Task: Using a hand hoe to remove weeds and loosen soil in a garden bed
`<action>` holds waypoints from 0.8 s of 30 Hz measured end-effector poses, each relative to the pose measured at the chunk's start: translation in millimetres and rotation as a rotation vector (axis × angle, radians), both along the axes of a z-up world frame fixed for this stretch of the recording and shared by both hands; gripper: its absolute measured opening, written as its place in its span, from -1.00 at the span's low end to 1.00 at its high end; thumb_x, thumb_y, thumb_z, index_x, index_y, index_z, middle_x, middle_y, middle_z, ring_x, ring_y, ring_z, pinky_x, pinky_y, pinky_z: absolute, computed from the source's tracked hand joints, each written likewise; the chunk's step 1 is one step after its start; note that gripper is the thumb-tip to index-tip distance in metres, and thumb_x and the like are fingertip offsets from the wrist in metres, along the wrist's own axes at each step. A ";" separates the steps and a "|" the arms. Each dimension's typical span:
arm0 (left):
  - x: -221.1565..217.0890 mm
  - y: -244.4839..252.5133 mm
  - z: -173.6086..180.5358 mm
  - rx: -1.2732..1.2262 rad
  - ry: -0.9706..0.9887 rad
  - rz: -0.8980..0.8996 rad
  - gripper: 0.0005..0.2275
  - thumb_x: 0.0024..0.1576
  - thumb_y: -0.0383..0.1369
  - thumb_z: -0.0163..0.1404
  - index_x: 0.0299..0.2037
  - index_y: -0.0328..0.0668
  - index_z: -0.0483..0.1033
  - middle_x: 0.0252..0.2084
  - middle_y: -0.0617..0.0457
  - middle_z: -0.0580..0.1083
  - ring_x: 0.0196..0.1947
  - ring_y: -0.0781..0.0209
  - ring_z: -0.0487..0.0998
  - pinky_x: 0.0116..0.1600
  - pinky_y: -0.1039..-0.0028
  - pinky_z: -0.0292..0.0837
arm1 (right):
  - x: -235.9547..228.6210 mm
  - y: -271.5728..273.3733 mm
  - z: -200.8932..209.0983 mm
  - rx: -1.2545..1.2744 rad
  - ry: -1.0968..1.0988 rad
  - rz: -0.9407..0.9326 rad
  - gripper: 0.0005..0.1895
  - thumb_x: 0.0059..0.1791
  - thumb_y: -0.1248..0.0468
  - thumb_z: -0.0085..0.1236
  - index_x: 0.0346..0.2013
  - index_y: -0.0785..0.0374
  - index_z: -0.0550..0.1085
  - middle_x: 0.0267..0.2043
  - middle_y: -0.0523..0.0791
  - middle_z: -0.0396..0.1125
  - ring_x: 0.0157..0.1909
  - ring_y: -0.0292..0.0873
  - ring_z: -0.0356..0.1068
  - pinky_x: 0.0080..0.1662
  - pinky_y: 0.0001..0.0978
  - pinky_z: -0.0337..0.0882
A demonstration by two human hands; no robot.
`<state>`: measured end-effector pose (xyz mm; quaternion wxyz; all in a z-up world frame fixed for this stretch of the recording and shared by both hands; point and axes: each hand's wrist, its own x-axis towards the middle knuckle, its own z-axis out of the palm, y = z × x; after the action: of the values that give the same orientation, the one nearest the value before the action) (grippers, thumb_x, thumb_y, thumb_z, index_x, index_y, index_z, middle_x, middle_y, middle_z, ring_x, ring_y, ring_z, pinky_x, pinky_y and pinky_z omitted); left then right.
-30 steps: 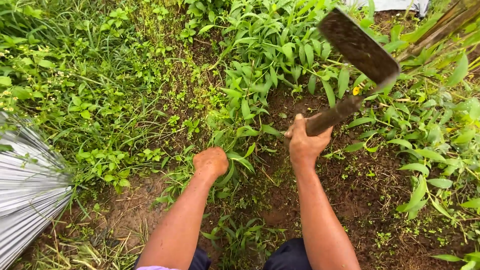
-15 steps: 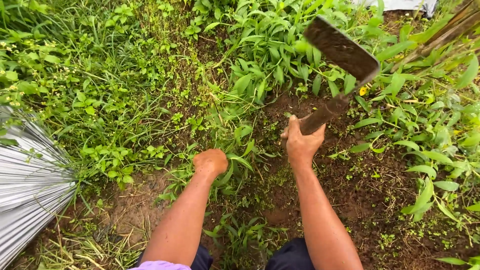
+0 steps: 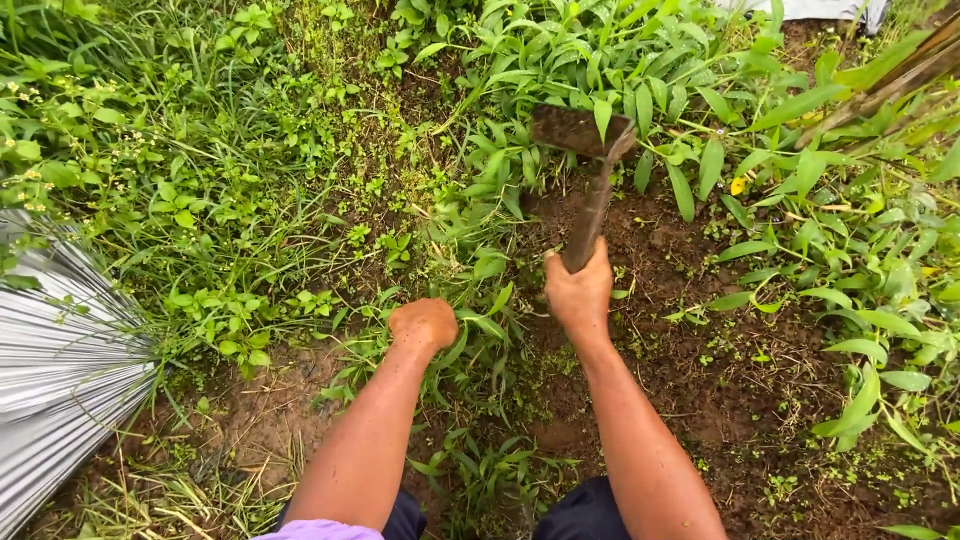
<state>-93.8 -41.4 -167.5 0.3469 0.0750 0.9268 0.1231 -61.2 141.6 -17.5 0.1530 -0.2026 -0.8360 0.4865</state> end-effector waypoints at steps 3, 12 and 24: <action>7.7 2.3 21.7 -0.007 0.074 0.003 -0.72 0.21 -0.40 -0.20 -0.15 -0.26 0.64 -0.34 -0.10 0.58 -0.32 -0.01 0.65 -0.24 0.04 0.60 | 16.3 -5.7 -9.7 -0.005 -0.137 0.064 -0.68 -0.04 0.33 0.16 -0.03 0.34 0.37 -0.41 0.02 0.32 -0.47 -0.14 0.36 -0.47 -0.24 0.36; 18.8 15.2 129.6 0.306 0.354 0.082 -0.41 0.10 -0.75 -0.25 0.42 -0.37 0.14 0.47 -0.44 0.02 0.44 -0.40 0.12 0.21 -0.18 0.46 | 47.6 3.9 -4.2 -0.002 -0.546 0.289 -0.68 0.04 0.37 0.11 0.05 0.42 0.33 -0.44 0.05 0.41 -0.59 -0.16 0.39 -0.46 -0.36 0.51; -14.4 67.9 60.9 0.554 0.427 0.023 -0.04 0.05 -0.54 0.03 0.58 0.10 -0.42 0.60 -0.23 -0.28 0.49 -0.52 -0.05 0.28 -0.50 0.15 | 76.3 18.6 -3.2 0.117 -0.614 0.288 -0.55 -0.06 0.16 0.26 0.03 0.29 0.38 -0.28 0.21 0.47 -0.23 0.21 0.53 -0.20 0.00 0.45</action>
<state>-108.2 26.5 -106.5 0.1101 0.1802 0.9106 0.3553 15.1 160.2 -20.7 -0.1649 -0.2103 -0.8895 0.3707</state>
